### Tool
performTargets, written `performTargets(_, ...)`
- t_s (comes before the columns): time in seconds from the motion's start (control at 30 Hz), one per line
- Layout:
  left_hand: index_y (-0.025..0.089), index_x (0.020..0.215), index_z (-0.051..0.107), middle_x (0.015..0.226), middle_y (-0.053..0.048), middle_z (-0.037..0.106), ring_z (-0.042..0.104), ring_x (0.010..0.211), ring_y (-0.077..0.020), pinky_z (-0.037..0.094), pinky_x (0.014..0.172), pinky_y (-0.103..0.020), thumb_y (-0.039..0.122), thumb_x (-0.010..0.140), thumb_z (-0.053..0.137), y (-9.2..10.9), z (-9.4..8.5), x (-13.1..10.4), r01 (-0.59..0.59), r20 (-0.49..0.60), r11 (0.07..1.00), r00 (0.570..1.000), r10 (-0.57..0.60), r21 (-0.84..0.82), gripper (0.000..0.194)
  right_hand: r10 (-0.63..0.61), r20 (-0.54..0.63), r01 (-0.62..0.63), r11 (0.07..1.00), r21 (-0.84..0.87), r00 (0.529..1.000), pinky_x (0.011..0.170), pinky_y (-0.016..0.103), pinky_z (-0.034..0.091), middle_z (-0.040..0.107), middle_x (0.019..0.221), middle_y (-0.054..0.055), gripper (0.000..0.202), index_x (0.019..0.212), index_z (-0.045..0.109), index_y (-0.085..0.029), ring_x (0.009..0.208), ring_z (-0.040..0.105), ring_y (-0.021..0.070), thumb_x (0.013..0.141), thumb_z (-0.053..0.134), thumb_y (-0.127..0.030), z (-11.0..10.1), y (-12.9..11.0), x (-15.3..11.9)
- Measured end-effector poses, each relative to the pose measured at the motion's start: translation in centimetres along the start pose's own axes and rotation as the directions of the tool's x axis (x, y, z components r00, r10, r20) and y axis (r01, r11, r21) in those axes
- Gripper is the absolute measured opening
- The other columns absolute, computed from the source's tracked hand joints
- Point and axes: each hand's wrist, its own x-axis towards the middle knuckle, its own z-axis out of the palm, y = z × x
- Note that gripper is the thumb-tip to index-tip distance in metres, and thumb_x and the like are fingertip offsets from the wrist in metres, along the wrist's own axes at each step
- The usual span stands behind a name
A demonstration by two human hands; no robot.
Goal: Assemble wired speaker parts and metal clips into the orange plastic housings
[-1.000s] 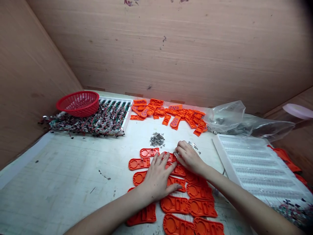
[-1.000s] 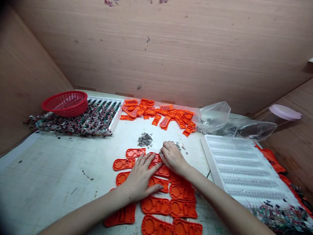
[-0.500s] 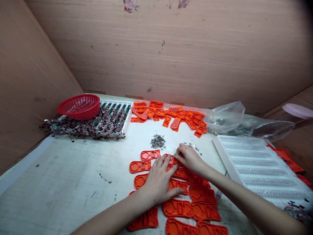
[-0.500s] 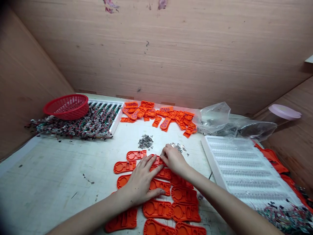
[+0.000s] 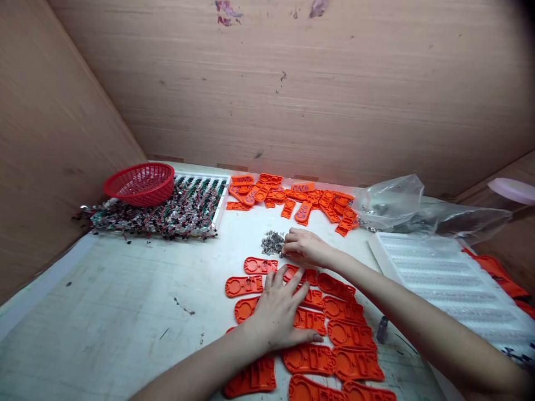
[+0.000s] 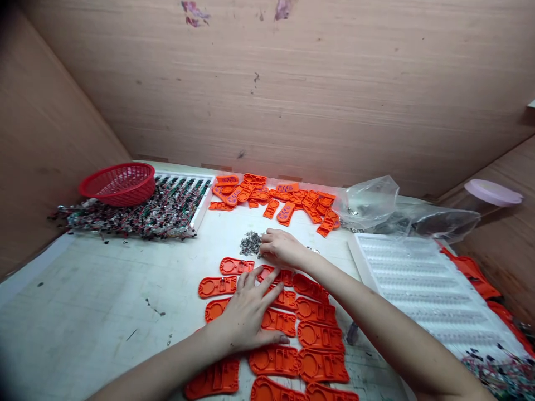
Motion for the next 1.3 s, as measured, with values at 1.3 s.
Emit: performTargets(1.3,0.018,0.14,0.037,0.15,-0.014,0.032,0.025,0.138,-0.0339,0.023,0.11,-0.056,0.063,0.081,0.048,1.8,0.1,-3.4,-0.024,0.082,0.998,0.996,0.019,0.051,0.075,0.511,-0.309,-0.409,0.847,0.339,0.802,0.061,0.025,0.04,0.049,0.075,0.001,0.009,0.082,0.046,-0.019,0.065,0.049,0.0135,0.088,0.043,-0.012,4.0,-8.7,-9.4)
